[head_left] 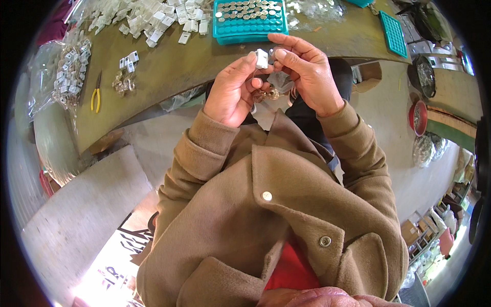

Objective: The person repeatedly picks small white rectangular modules and metal rings from a table, inserts the rings into the modules, and places the assembled units into a blue tray. The person also gathers loose modules into a clear plastic bag.

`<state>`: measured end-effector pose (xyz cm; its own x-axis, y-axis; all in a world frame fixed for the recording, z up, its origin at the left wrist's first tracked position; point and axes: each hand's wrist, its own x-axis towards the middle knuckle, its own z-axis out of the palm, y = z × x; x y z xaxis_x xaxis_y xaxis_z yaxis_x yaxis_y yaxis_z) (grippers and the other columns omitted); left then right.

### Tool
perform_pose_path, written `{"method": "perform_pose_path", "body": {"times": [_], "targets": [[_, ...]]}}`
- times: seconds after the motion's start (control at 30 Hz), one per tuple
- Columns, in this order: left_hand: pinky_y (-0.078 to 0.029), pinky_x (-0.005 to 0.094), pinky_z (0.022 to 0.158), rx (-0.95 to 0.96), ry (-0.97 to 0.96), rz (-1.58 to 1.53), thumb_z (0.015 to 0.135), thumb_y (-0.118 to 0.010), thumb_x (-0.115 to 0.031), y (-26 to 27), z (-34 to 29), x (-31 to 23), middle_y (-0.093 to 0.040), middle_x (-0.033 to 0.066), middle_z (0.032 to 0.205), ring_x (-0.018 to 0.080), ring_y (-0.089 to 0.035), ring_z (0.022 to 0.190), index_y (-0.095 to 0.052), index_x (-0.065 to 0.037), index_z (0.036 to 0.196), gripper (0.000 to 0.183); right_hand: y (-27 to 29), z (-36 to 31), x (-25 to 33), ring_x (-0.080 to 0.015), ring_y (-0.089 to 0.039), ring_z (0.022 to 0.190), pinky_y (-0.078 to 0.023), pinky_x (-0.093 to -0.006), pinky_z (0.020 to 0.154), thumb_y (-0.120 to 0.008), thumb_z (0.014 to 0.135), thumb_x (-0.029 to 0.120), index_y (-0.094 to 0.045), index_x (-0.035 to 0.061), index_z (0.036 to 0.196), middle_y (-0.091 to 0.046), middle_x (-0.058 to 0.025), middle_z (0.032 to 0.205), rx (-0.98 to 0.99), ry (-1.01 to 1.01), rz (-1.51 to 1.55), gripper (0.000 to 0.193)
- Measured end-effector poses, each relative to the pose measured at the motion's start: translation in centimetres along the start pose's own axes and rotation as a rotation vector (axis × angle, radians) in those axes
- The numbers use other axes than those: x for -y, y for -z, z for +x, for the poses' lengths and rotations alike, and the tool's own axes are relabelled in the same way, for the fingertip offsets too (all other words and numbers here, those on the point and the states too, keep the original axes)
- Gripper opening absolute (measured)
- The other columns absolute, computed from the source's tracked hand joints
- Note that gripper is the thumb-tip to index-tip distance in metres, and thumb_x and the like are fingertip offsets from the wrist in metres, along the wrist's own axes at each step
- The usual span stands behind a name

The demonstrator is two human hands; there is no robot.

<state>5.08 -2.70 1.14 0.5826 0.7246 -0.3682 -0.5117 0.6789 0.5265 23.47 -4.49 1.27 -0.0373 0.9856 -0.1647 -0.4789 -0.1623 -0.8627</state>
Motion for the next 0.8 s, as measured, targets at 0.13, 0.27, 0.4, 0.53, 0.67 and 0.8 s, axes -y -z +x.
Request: {"method": "perform_pose_path", "body": {"times": [0.13,0.27,0.4,0.53,0.67,0.8], "targets": [[-0.056,0.0274,0.073,-0.037,0.023,0.028,0.102,-0.057,-0.034,-0.5,-0.2,-0.2,-0.068,-0.0005,0.092,0.0037,-0.057,0.068,-0.065,-0.005,0.104,0.031,-0.5,-0.1,-0.2,-0.0082,-0.063,0.086,-0.053,-0.0229,0.078,-0.067,0.093,0.007,-0.068,-0.0013,0.108,-0.069,-0.0039,0.095,-0.046,0.085,-0.193,0.016],[-0.054,0.0264,0.071,0.026,-0.067,0.019,0.101,-0.059,-0.032,-0.6,0.0,0.1,-0.067,-0.0003,0.092,0.0032,-0.057,0.072,-0.065,-0.004,0.105,0.029,-0.8,0.2,-0.3,-0.0091,-0.064,0.083,-0.053,-0.0236,0.075,-0.068,0.091,0.003,-0.068,-0.0007,0.102,-0.070,-0.0042,0.094,-0.015,0.233,-0.401,0.012],[-0.053,0.0263,0.071,-0.020,-0.089,0.042,0.101,-0.059,-0.030,-0.1,0.2,0.2,-0.068,0.0012,0.095,0.0042,-0.056,0.072,-0.065,-0.004,0.106,0.027,-0.8,0.3,0.1,-0.0181,-0.068,0.078,-0.054,-0.0275,0.071,-0.066,0.086,-0.001,-0.069,0.0009,0.100,-0.070,-0.0088,0.091,0.019,0.633,-1.013,0.013],[-0.053,0.0263,0.072,-0.087,-0.115,0.029,0.100,-0.060,-0.028,0.5,0.5,0.4,-0.068,0.0030,0.097,0.0053,-0.054,0.069,-0.064,-0.007,0.107,0.022,-0.9,0.5,0.0,-0.0215,-0.068,0.074,-0.054,-0.0294,0.067,-0.066,0.086,0.000,-0.070,0.0024,0.098,-0.071,-0.0105,0.090,-0.032,0.710,-1.051,0.013],[-0.052,0.0274,0.071,-0.108,-0.095,-0.004,0.101,-0.059,-0.027,0.8,0.5,0.3,-0.068,0.0036,0.096,0.0051,-0.053,0.068,-0.063,-0.006,0.109,0.023,-0.5,0.7,-0.1,-0.0103,-0.069,0.083,-0.056,-0.0266,0.074,-0.064,0.090,0.000,-0.069,0.0003,0.101,-0.074,-0.0085,0.093,-0.131,0.406,-0.812,0.012],[-0.053,0.0277,0.070,-0.113,-0.054,-0.009,0.101,-0.059,-0.028,0.8,0.7,0.5,-0.068,0.0035,0.095,0.0050,-0.052,0.067,-0.063,-0.006,0.108,0.023,0.6,0.7,0.3,-0.0173,-0.070,0.092,-0.058,-0.0299,0.082,-0.062,0.096,0.007,-0.062,-0.0025,0.104,-0.074,-0.0128,0.096,-0.085,0.270,-0.424,0.012]]}}
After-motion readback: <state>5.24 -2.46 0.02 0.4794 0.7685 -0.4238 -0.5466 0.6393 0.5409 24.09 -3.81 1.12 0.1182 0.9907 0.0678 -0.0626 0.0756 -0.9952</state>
